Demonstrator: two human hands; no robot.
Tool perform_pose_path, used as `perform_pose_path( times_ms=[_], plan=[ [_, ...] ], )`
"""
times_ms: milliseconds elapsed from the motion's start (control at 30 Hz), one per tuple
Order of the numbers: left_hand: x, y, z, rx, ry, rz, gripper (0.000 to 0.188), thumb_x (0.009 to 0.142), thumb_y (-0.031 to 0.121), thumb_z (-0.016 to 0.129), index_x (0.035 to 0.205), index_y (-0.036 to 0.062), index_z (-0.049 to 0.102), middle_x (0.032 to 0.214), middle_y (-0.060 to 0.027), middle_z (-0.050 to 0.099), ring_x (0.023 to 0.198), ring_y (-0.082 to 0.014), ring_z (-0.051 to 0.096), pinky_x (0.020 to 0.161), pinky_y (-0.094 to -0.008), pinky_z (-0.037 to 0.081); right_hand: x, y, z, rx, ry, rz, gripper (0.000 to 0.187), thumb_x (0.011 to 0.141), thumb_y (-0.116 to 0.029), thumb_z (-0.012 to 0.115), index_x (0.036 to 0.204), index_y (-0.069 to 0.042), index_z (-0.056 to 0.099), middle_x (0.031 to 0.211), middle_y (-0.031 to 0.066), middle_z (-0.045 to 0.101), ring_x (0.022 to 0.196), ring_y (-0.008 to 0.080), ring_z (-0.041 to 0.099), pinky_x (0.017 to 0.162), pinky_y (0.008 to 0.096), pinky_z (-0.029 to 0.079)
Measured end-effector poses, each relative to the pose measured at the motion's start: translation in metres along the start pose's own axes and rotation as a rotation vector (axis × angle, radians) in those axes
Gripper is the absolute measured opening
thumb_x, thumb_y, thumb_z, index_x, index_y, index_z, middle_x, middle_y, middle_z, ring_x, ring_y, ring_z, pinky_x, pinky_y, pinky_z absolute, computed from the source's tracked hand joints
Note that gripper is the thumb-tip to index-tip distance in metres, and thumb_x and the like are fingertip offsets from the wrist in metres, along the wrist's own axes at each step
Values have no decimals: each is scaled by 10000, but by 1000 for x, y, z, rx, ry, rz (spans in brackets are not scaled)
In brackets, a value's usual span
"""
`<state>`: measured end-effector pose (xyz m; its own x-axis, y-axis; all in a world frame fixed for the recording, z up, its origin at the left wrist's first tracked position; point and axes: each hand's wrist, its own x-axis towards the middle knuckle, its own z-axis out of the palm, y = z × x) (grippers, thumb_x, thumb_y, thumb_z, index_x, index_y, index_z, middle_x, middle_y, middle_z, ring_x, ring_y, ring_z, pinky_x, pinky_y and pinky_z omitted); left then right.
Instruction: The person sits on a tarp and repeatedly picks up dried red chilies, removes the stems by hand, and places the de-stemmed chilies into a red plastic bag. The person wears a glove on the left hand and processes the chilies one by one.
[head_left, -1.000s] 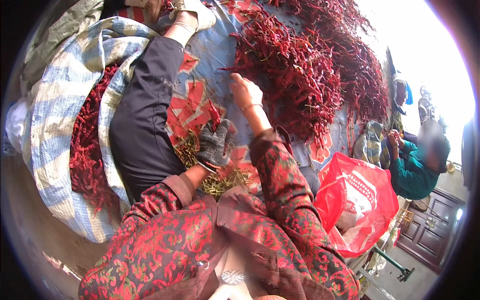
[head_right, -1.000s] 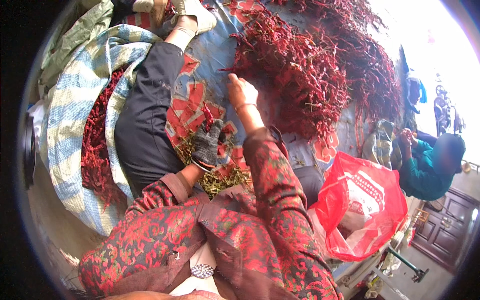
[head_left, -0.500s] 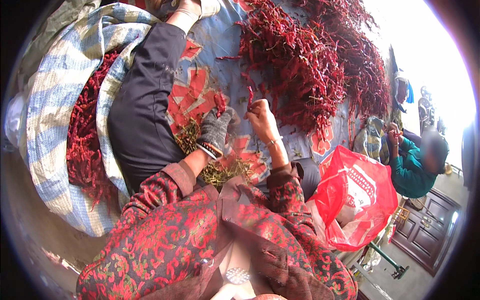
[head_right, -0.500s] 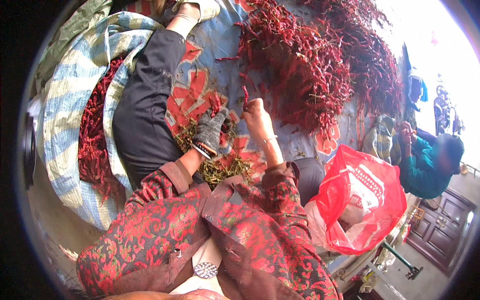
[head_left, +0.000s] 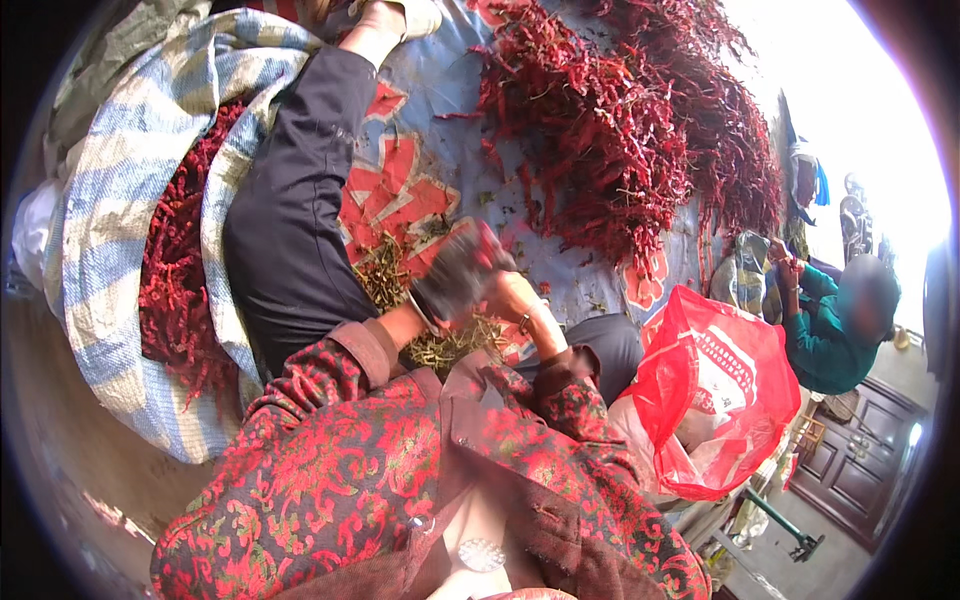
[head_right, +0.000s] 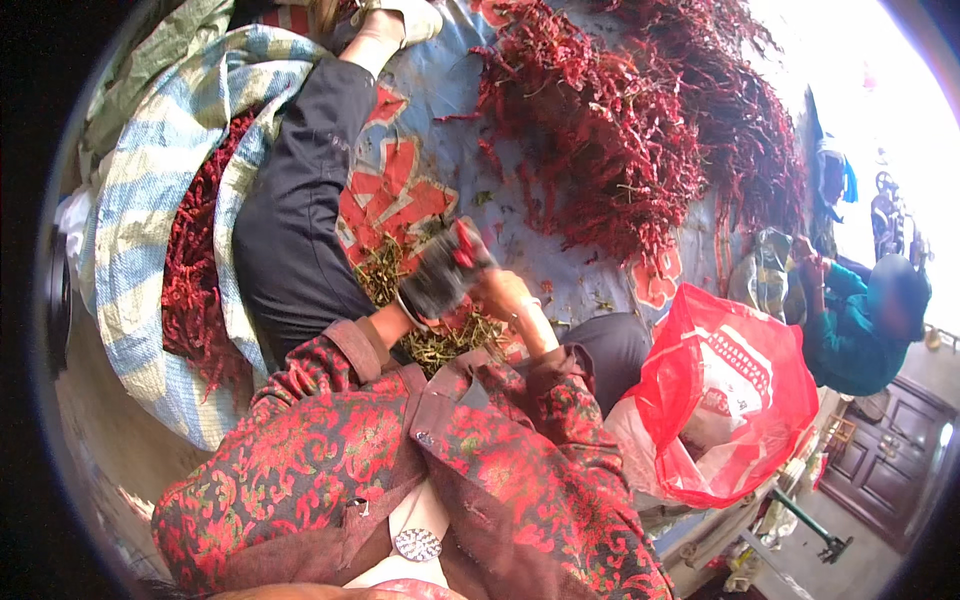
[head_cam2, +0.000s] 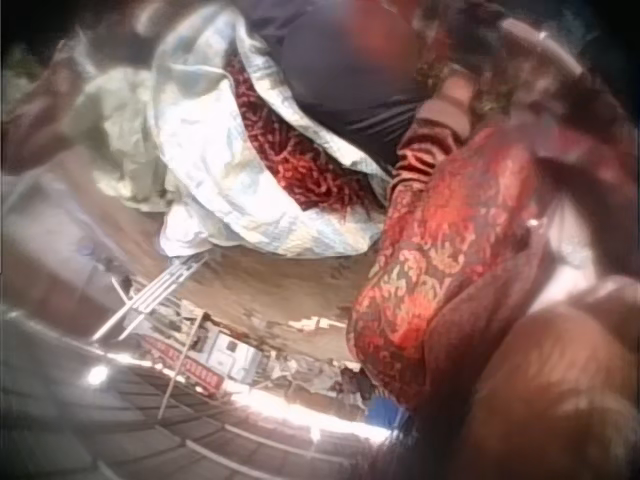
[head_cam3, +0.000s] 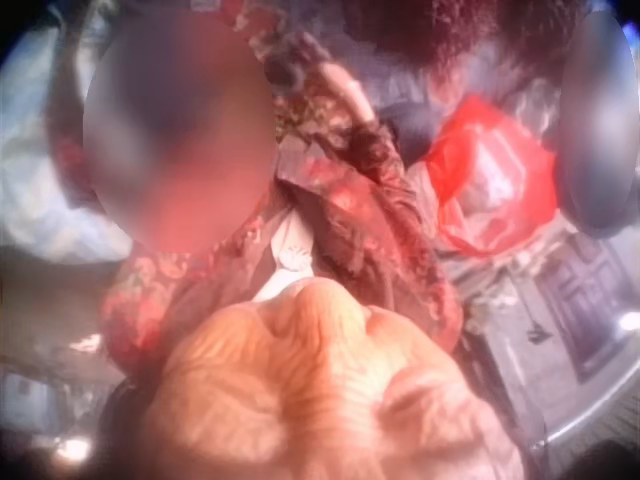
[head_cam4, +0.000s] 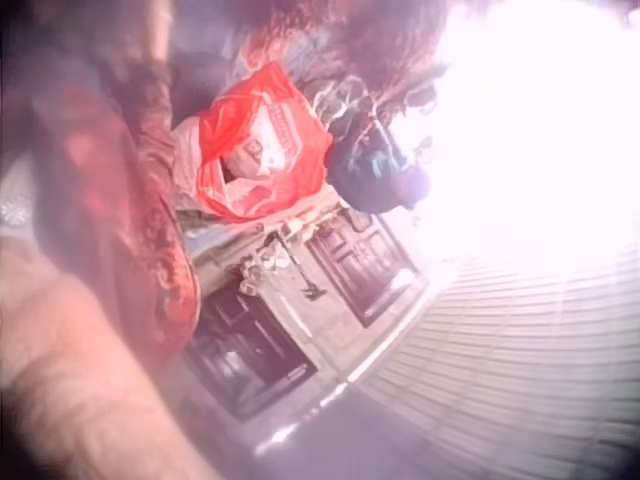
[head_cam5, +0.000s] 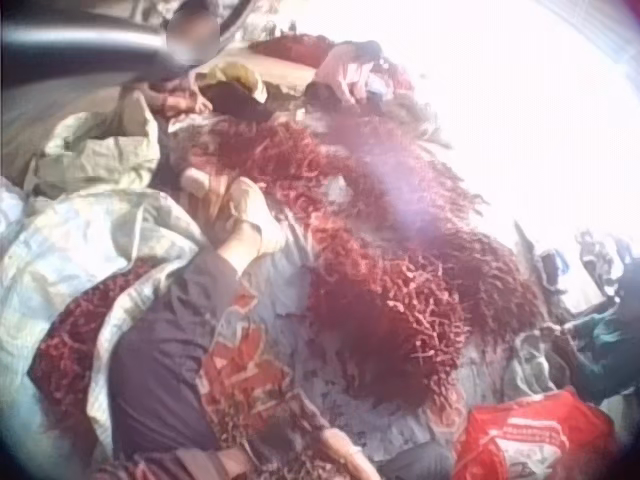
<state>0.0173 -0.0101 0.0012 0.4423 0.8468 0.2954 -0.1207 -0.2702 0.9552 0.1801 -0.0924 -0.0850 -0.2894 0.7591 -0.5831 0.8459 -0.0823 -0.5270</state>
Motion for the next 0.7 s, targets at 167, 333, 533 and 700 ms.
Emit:
perform_pose_path(
  times_ms=[167, 333, 533, 700],
  plan=[
    [3, -21, -23, -469, 408, -964, 269, 825, 366, 683, 730, 129, 599, 606, 36, 547, 532, -71, 484, 499, -250, 382, 45, -47, -110, 30, 742, 208, 240, 804, -304, 637, 954, -118, 611, 932, 139, 642, 864, 350, 624, 725, 442, 505],
    [9, -26, -23, -614, 570, -919, 262, 861, 334, 639, 856, 72, 634, 733, 8, 630, 632, -102, 573, 611, -294, 456, 104, -20, -123, -170, 724, 317, 157, 817, -219, 603, 893, -90, 556, 913, 153, 631, 841, 372, 623, 705, 456, 507],
    [4, -36, -19, -239, 431, -846, 241, 877, 279, 620, 934, 45, 643, 791, -16, 642, 685, -118, 571, 634, -289, 456, 42, -82, -88, -39, 411, 62, 198, 831, -253, 590, 895, -65, 593, 799, 170, 644, 760, 379, 624, 656, 443, 505],
    [13, -29, -24, -692, 611, -935, 163, 877, 214, 610, 894, 54, 642, 806, -7, 633, 703, -113, 576, 648, -261, 468, 44, -58, -105, 92, 452, -31, 284, 798, -297, 626, 1015, -120, 579, 834, 192, 639, 827, 370, 630, 706, 459, 504]
  ],
)
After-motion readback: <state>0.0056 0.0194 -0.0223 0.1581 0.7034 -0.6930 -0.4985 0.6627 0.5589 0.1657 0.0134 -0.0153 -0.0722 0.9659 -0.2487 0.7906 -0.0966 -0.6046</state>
